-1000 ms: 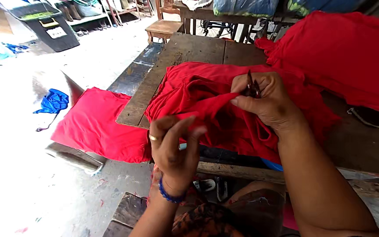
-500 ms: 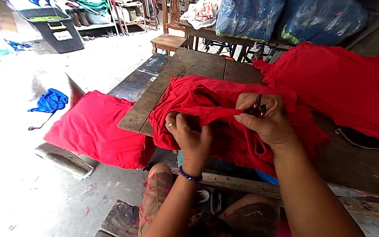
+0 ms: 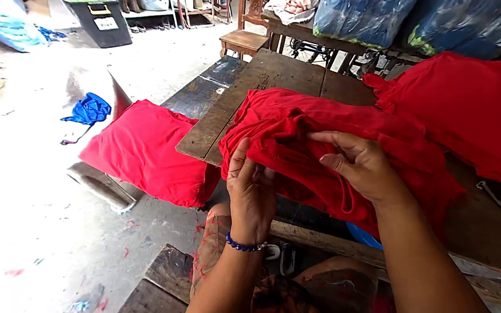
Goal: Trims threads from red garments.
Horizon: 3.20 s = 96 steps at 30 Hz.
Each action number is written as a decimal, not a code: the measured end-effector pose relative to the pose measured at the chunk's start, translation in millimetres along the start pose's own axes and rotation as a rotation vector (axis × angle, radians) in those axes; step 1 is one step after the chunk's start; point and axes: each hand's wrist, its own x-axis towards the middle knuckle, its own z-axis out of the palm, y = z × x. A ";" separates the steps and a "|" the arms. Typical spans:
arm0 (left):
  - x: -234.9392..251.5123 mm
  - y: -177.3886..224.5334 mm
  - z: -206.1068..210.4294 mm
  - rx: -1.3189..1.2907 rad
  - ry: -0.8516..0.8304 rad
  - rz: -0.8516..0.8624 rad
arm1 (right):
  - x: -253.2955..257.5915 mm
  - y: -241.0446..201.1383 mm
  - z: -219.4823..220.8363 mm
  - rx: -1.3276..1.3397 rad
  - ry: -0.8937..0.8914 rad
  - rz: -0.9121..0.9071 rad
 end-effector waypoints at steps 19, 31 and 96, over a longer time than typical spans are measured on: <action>1.0 -7.1 -12.6 0.380 -0.173 0.367 | -22.3 -29.6 17.4 -0.050 0.195 -0.108; -8.1 -10.0 -13.7 0.273 -0.320 0.340 | -28.4 -49.4 56.0 -0.668 0.271 -0.173; -14.3 -22.1 -32.5 0.640 -0.489 0.475 | -56.1 -34.2 71.1 -0.566 0.383 -0.071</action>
